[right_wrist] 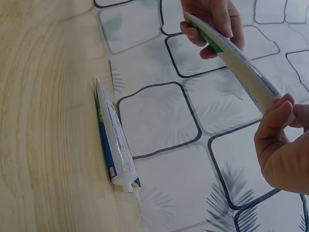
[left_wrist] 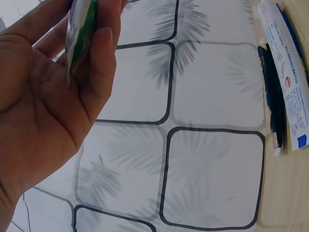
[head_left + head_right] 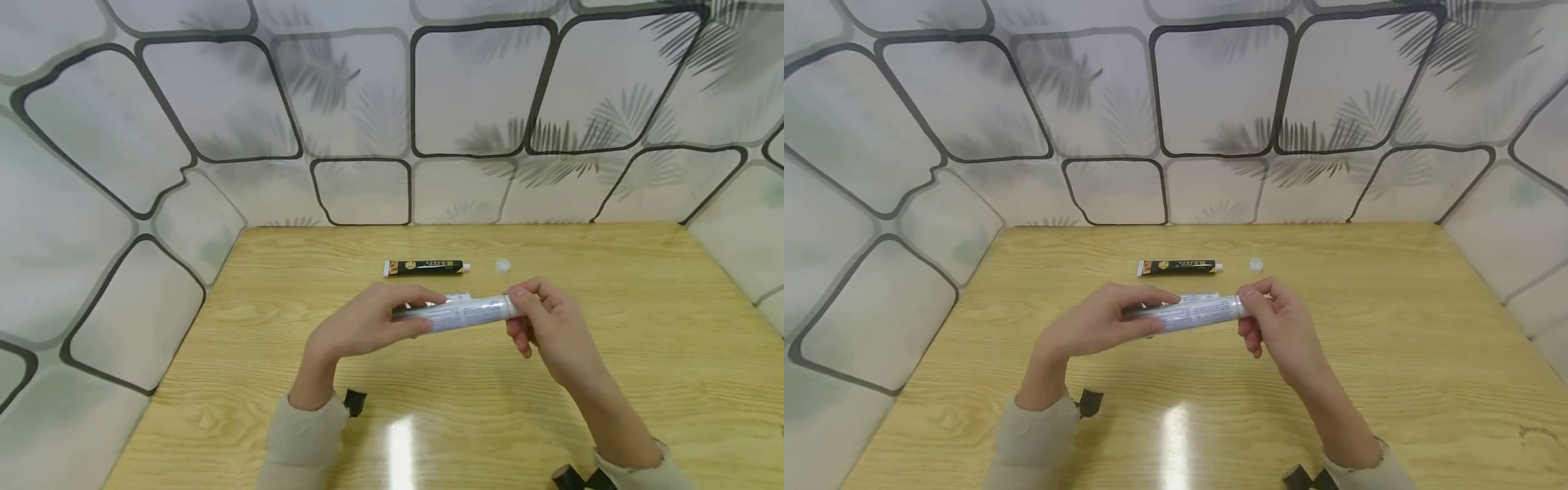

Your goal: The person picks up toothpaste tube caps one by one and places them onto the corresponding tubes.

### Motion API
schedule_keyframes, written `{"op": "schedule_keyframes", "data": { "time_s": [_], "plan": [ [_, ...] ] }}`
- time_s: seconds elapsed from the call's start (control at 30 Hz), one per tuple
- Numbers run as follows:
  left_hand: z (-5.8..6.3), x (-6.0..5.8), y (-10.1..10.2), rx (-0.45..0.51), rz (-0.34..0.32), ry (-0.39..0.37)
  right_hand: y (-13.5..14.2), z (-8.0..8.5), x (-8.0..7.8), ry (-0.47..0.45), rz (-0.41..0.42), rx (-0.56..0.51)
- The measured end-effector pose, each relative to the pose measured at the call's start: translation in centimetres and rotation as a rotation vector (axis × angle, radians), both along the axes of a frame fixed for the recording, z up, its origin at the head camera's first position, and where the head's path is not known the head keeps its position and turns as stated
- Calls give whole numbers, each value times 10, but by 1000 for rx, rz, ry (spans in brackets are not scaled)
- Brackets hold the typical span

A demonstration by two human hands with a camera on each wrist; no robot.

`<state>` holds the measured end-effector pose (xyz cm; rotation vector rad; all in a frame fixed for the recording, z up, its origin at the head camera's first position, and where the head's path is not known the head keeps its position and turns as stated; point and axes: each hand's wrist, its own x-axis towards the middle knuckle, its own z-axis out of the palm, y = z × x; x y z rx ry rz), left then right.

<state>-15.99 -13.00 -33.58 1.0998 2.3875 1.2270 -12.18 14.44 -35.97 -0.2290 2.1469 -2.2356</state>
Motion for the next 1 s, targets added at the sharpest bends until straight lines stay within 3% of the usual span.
{"op": "schedule_keyframes", "data": {
  "time_s": [0.17,0.33,0.53,0.83,1.0],
  "plan": [
    [2,-1,-8,-1,15,-14,8,3,-2,11,-54,-92],
    [3,-1,-7,48,39,38,13,3,-7,-40,-118,-90],
    [0,2,3,117,30,186,17,-5,-15,-139,-186,-157],
    [0,12,25,49,-14,432,26,-22,-31,-294,-70,-351],
    [-4,8,26,38,29,326,30,-26,-33,-325,-39,-366]
  ]
}}
